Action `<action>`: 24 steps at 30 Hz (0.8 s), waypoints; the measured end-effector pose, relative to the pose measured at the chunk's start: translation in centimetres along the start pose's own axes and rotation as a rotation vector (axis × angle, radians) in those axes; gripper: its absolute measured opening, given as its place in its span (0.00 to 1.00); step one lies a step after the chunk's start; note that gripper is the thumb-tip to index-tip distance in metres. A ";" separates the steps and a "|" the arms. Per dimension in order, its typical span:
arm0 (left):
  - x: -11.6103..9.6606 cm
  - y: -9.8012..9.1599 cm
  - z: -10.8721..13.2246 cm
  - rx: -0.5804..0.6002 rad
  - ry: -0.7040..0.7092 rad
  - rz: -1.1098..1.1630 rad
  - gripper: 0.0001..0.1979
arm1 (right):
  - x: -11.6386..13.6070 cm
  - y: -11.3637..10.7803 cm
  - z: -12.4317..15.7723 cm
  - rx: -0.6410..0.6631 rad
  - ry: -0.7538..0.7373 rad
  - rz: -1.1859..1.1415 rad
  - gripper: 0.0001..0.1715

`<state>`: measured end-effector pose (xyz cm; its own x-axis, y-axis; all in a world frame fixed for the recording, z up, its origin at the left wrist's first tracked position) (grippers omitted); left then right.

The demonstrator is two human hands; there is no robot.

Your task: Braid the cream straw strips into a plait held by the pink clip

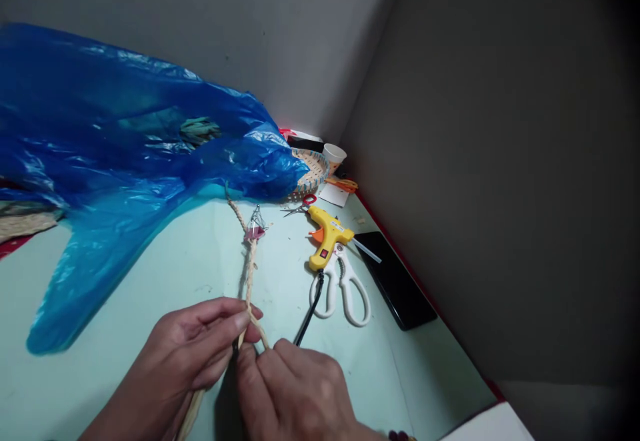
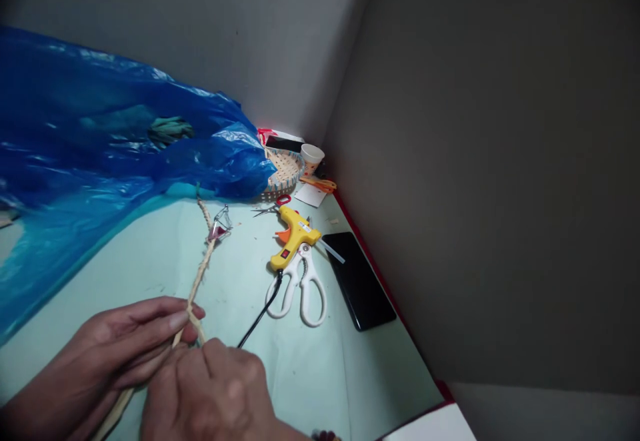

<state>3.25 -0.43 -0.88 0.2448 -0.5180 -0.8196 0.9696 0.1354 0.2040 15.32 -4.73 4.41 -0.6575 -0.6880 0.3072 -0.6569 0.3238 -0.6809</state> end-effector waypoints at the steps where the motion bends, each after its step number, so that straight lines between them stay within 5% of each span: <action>1: -0.1 -0.2 -0.1 0.008 0.017 -0.001 0.12 | 0.1 -0.9 -0.7 -0.019 -0.034 0.013 0.08; 3: -0.3 -0.5 -0.1 0.014 0.045 -0.014 0.14 | -0.8 -2.7 -2.4 -0.034 0.069 -0.037 0.07; 5: -0.6 -0.7 0.0 -0.009 0.057 -0.051 0.15 | -2.8 -3.1 -3.5 0.066 0.321 -0.121 0.09; 9: -1.9 -1.0 0.4 -0.112 0.178 -0.131 0.14 | -4.1 0.0 -3.7 0.441 0.650 -0.555 0.11; 11: -2.4 -0.9 0.4 -0.113 0.244 -0.151 0.14 | -4.0 1.5 -3.5 0.509 0.740 -0.698 0.10; 16: -2.3 -0.7 0.3 -0.077 0.292 -0.172 0.16 | -4.3 2.5 -2.8 0.428 0.766 -0.563 0.07; 24: -1.1 -2.2 0.4 -0.181 0.284 -0.185 0.21 | -3.9 1.9 -2.9 0.426 0.643 -0.447 0.12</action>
<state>0.87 -0.44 -0.19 0.0299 -0.2961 -0.9547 0.9743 0.2218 -0.0383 15.53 0.48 3.87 -0.5370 -0.1529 0.8296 -0.7927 -0.2448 -0.5583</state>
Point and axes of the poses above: each hand's wrist, its own z-axis away from the middle knuckle, its own y-axis out of the palm, x = y × z, the point moved 7 cm from there along -z, towards the middle knuckle, and after that the axes turned 9 degrees about -x, right-handed, at the moved point
